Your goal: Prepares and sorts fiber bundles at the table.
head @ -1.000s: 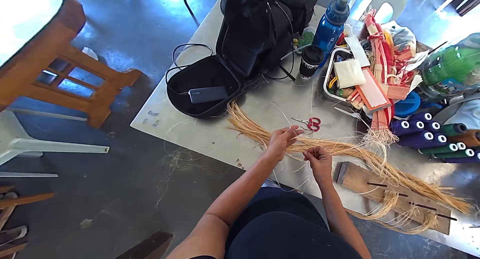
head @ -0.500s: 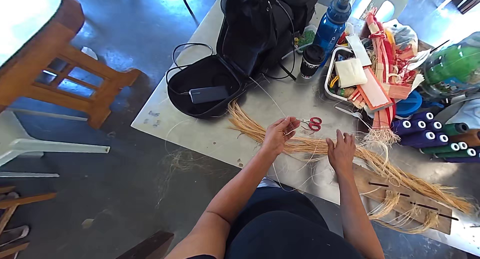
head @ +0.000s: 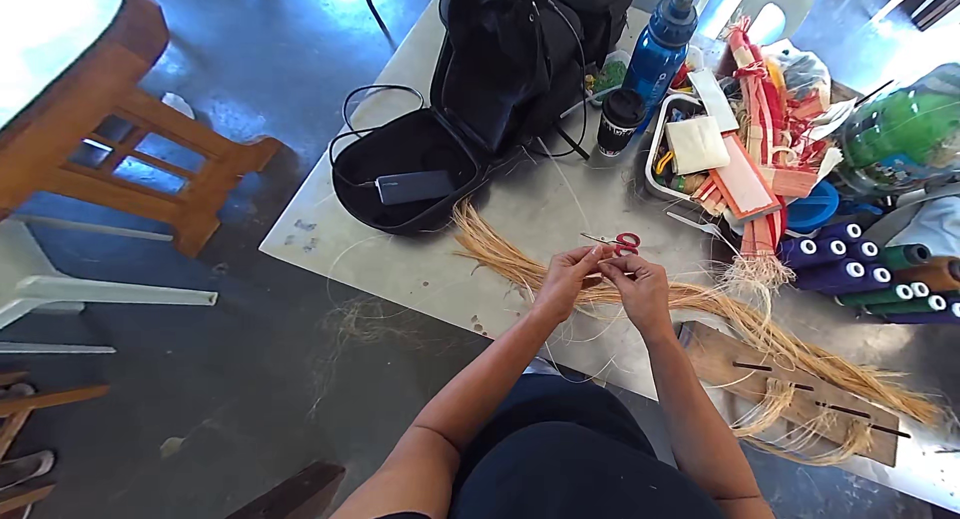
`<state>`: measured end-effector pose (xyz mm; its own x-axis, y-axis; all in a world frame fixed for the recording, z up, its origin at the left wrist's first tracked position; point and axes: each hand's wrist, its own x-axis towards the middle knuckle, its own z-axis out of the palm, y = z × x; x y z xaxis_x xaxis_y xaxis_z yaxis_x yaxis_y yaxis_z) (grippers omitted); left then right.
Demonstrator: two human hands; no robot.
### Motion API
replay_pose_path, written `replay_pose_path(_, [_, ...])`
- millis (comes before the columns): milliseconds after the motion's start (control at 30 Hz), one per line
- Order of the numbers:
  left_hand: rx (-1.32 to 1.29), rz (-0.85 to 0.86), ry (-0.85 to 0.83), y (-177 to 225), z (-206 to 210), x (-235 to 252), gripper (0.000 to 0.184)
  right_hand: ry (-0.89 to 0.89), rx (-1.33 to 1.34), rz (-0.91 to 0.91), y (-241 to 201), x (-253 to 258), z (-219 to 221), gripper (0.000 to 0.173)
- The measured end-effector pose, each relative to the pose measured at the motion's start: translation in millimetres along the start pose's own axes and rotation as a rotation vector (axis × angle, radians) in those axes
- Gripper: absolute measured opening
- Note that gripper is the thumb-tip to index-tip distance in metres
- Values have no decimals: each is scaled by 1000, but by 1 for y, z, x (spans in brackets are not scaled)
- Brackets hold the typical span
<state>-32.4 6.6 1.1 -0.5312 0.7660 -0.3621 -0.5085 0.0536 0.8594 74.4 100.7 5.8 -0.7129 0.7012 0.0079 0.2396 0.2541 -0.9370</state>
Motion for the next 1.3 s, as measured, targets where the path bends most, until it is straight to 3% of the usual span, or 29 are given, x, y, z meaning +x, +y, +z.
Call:
replay_pose_path(133, [217,4,-89,-3,-2,-6,28,43,277,132,6,0,-11,7])
replay_pose_path(400, [414,148,-61,-13,5,-13,16,94,451,273,15,-7,-15,16])
replay_pose_path(633, [692,315,-78,-23,9,-14,10,70,447,279,20,-10,-18,9])
replay_pose_path(933, [855,482,-261,-26,-21,-13,15,182,509,223,19,-6,-63,24])
replay_pose_path(1100, [736,313,-260,-22,-53,-17,17,301,677,235,14,-4,-101,35])
replay_pose_path(1300, [643,38,-206,-25,-136,-34,19,543,777,222,30,2,-159,36])
